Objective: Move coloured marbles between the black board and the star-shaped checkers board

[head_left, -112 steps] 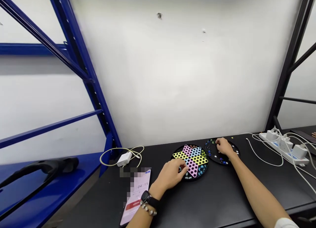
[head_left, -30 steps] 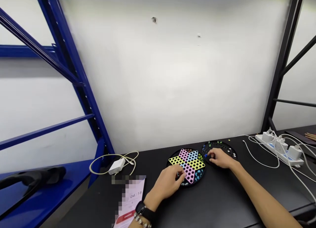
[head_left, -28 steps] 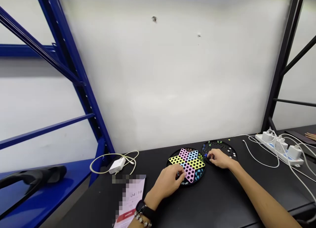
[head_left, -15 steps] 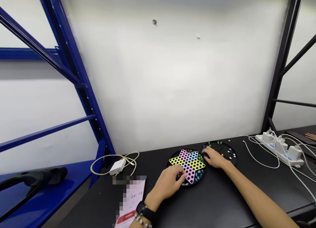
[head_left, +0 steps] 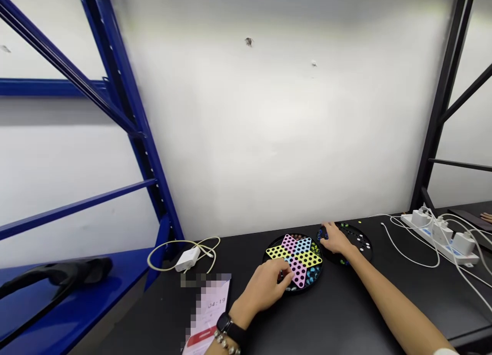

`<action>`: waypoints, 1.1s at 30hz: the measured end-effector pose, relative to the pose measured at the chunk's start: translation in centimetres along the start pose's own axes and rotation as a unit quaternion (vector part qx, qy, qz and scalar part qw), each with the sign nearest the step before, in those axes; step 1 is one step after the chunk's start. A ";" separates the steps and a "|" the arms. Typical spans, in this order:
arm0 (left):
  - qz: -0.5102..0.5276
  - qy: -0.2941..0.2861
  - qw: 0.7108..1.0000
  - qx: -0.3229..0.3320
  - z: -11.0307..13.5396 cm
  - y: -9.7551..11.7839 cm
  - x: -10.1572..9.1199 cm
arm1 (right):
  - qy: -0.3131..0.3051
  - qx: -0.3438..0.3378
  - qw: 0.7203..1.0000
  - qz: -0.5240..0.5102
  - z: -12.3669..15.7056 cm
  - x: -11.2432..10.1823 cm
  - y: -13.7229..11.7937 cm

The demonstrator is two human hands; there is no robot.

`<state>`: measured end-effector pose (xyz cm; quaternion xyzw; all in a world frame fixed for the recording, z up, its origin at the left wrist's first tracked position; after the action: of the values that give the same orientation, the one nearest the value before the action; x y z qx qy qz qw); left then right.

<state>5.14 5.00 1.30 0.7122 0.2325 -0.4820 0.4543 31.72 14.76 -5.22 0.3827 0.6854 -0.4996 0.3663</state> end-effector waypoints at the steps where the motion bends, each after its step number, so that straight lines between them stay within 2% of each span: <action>1: 0.000 -0.001 1.000 -0.001 0.0 0.0 0.0 | -0.010 0.002 1.000 0.010 -0.3 0.2 -0.3; 4: -0.003 -0.001 1.000 -0.007 0.0 0.1 -0.1 | -0.025 -0.015 0.998 0.049 -1.1 0.9 -1.2; 8: -0.004 0.008 1.000 0.003 0.1 0.1 0.0 | -0.001 -0.057 0.997 0.057 -1.1 1.2 -1.1; 12: -0.005 0.008 1.000 0.012 0.1 0.0 0.4 | 0.004 -0.044 0.997 0.066 -1.0 1.1 -0.4; 17: -0.007 0.002 1.000 0.013 0.1 0.1 0.5 | -0.036 -0.054 0.985 0.158 -1.0 1.3 -1.2; 21: 0.000 0.005 1.000 0.013 0.2 0.2 0.4 | -0.044 -0.049 0.985 0.160 -0.8 1.4 -1.3; 23: 0.004 0.008 1.000 0.012 0.1 0.1 0.4 | -0.009 -0.030 0.994 0.100 -0.8 0.9 -0.8; 25: 0.004 0.006 1.000 0.013 0.1 0.0 0.5 | 0.065 0.008 0.998 -0.020 -0.8 -0.2 0.1; 28: 0.002 0.003 1.000 0.019 0.0 0.0 0.5 | 0.171 0.075 0.963 -0.196 -0.6 -2.6 2.3; 30: 0.002 0.001 1.000 0.019 0.0 0.1 0.5 | 0.187 0.099 0.945 -0.249 -0.4 -4.0 3.5; 33: 0.006 -0.002 1.000 0.017 0.0 0.2 0.4 | 0.174 0.110 0.932 -0.300 0.3 -5.4 4.6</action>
<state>5.45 4.90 0.99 0.7200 0.2192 -0.4849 0.4454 38.25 14.63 -2.37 0.2778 0.7622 -0.5840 0.0302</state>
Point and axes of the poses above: each hand's wrist, its own z-axis away from the middle knuckle, its own x-axis out of the palm, y = z × x, the point moved 4 cm from there along -z, towards the middle knuckle, and after that the axes turned 9 degrees about -x, right-handed, at the moved point
